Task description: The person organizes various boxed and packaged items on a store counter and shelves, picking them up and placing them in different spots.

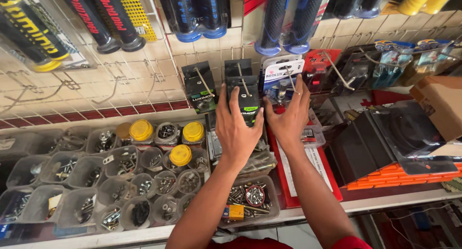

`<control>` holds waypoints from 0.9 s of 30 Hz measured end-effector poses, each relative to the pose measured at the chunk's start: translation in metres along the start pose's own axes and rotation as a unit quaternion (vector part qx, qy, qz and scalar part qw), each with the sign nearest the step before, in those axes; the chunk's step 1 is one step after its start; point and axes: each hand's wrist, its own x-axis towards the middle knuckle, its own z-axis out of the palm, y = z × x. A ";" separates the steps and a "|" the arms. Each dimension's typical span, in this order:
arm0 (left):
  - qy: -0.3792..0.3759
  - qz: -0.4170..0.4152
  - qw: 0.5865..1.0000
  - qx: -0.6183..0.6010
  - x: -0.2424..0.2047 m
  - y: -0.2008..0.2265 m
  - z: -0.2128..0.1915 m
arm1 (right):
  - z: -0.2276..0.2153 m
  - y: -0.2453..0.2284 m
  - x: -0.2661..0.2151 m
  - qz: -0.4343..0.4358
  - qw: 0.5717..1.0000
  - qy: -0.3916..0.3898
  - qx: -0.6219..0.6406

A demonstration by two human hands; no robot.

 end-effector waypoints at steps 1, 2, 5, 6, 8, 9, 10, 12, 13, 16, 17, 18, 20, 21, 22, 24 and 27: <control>0.000 0.003 1.000 -0.001 -0.001 0.000 -0.001 | 0.001 0.001 -0.001 0.011 1.000 -0.009 0.004; 0.000 0.006 1.000 -0.002 0.000 -0.001 -0.001 | 0.001 0.002 -0.001 0.012 1.000 -0.005 0.027; -0.012 0.007 1.000 -0.004 -0.003 0.000 -0.003 | 0.002 0.008 -0.001 0.017 0.997 -0.003 0.081; -0.011 0.007 1.000 -0.008 -0.004 0.000 -0.003 | 0.003 0.011 0.000 0.022 0.996 -0.010 0.088; -0.009 0.009 1.000 -0.016 -0.006 0.000 -0.002 | 0.006 0.017 -0.001 0.025 0.995 -0.017 0.091; -0.009 0.009 1.000 -0.016 -0.006 0.000 -0.001 | 0.007 0.019 -0.001 0.021 0.996 -0.018 0.087; -0.009 0.008 1.000 -0.016 -0.006 -0.001 -0.001 | 0.008 0.020 -0.002 0.018 0.996 -0.020 0.083; -0.012 0.005 1.000 -0.015 -0.007 -0.001 -0.001 | 0.009 0.022 -0.004 0.031 0.997 -0.028 0.072; -0.014 0.003 1.000 -0.015 -0.008 -0.001 0.000 | 0.010 0.022 -0.004 0.037 0.997 -0.032 0.066; -0.016 0.000 1.000 -0.018 -0.010 -0.001 0.001 | 0.012 0.022 -0.002 0.044 0.997 -0.033 0.049; -0.016 0.000 1.000 -0.020 -0.011 0.000 0.001 | 0.012 0.021 -0.002 0.044 0.997 -0.031 0.048; -0.016 0.000 1.000 -0.021 -0.012 0.000 0.001 | 0.011 0.020 -0.002 0.044 0.997 -0.030 0.047; -0.016 -0.001 1.000 -0.024 -0.013 0.000 0.001 | 0.010 0.017 -0.002 0.046 0.997 -0.030 0.045; -0.016 0.000 1.000 -0.023 -0.013 -0.001 0.000 | 0.010 0.016 -0.002 0.048 0.997 -0.031 0.044; -0.015 0.000 1.000 -0.022 -0.013 -0.001 0.000 | 0.009 0.014 -0.003 0.050 0.997 -0.034 0.042; -0.013 0.001 1.000 -0.021 -0.015 -0.002 -0.001 | 0.010 0.014 -0.003 0.067 0.996 -0.042 0.036; -0.007 0.003 1.000 -0.022 -0.017 -0.003 -0.002 | 0.013 0.014 -0.003 0.062 0.997 -0.037 0.037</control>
